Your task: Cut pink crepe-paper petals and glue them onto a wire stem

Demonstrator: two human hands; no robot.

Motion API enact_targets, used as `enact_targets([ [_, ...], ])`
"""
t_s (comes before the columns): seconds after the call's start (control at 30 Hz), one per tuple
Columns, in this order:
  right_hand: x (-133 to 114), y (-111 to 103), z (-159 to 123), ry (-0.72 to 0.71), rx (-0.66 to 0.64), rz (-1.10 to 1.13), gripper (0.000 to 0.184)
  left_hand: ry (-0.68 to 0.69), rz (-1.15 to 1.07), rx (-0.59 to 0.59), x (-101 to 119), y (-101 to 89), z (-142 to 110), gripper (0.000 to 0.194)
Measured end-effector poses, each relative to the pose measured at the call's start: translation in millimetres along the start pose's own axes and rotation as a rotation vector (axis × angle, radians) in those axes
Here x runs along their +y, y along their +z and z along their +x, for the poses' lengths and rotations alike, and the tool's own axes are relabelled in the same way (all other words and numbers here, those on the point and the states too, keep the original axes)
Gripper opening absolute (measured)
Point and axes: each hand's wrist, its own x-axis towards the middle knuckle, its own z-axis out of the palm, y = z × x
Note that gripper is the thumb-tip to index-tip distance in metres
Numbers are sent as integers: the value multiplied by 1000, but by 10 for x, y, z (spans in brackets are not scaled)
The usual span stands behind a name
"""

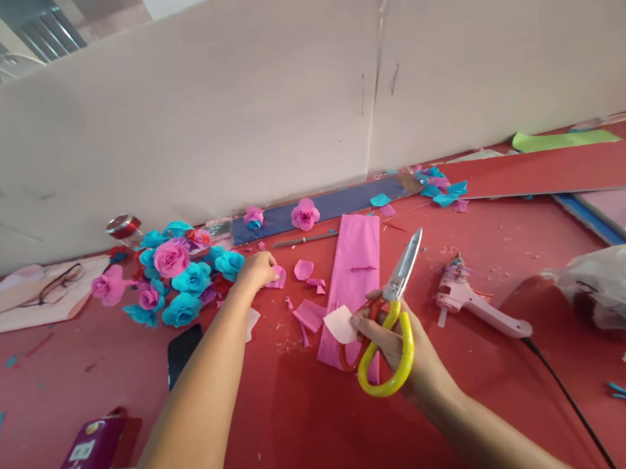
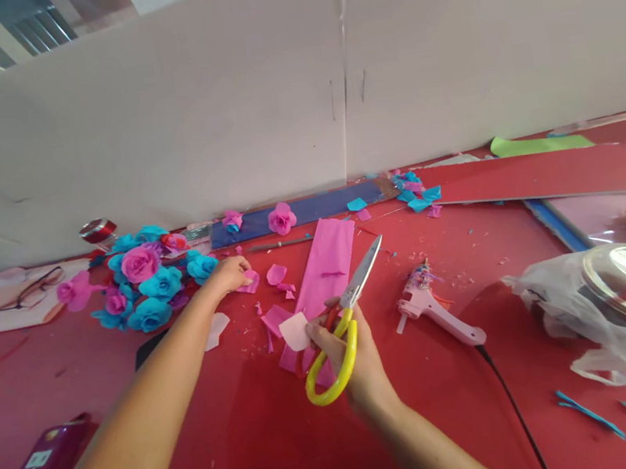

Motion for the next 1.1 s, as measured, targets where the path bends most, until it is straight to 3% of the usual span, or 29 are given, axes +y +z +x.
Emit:
enact_targets([
  [0.13,-10,6,2,-3,12,-9,38,72,-98,73,13,-95,-56,12],
  [0.23,-17,7,11,-3,24,-19,39,173,-172,147,-12,-139,-140,18],
  [0.37,-9,-3,25,-13,37,-16,41,271,-161,129,-93,-59,-331,23],
  [0.5,7,-14,23,-4,30,-17,41,250,-75,158,-101,-18,-497,31],
  [0.83,11,-34,33,-22,29,-55,39,196,-11,262,205,216,-543,22],
  [1.0,-19,-24,20,-23,24,-13,40,412,-73,233,404,345,-537,24],
  [1.1,-25,-25,17,-25,30,-17,40,367,-96,271,433,392,-518,22],
])
